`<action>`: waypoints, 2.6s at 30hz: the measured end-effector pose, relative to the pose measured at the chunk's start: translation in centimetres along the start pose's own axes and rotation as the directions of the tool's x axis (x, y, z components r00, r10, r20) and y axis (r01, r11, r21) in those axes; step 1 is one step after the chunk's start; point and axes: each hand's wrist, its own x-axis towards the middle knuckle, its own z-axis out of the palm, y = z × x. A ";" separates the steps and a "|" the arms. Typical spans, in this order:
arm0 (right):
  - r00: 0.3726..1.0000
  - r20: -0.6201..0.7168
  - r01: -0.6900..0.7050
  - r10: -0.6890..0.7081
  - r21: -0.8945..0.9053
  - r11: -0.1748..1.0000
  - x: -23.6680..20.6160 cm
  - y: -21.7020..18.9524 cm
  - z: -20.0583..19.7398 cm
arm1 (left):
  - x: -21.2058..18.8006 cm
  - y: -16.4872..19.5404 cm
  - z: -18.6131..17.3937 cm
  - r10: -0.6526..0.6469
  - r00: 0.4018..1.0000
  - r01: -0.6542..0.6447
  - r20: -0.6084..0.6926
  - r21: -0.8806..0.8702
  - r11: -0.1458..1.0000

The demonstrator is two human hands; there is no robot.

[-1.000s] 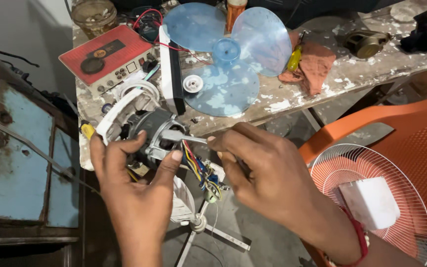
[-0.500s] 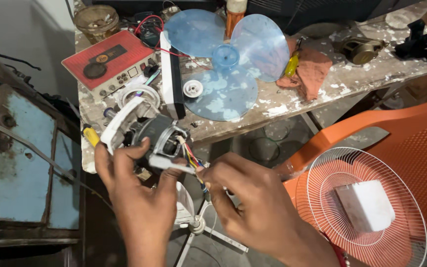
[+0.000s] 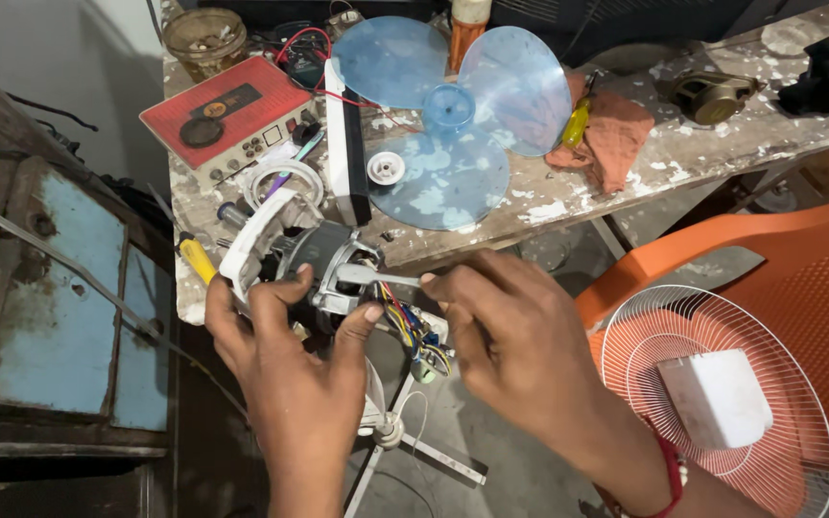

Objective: The person repairs an electric fan motor mounted on a fan stand. They use a screwdriver to loosen screws on the motor housing, pry at the motor with a flat tool, reposition the motor, and continue working on the housing with a spanner and screwdriver.

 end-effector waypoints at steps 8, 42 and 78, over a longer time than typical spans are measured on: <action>0.999 0.013 0.038 -0.037 -0.094 0.995 1.0 1.6 -0.4 | 0.0 -1.0 -0.5 0.019 0.999 -0.014 0.043 -0.113 0.994; 0.948 0.223 0.199 -0.228 0.145 0.969 3.0 2.1 1.2 | -0.1 -3.0 -1.2 -0.022 0.985 0.131 0.174 -0.650 0.749; 0.979 0.118 0.154 -0.168 0.121 0.981 0.7 1.1 0.1 | -2.1 -3.2 1.1 -0.039 0.999 0.043 0.020 -0.653 0.756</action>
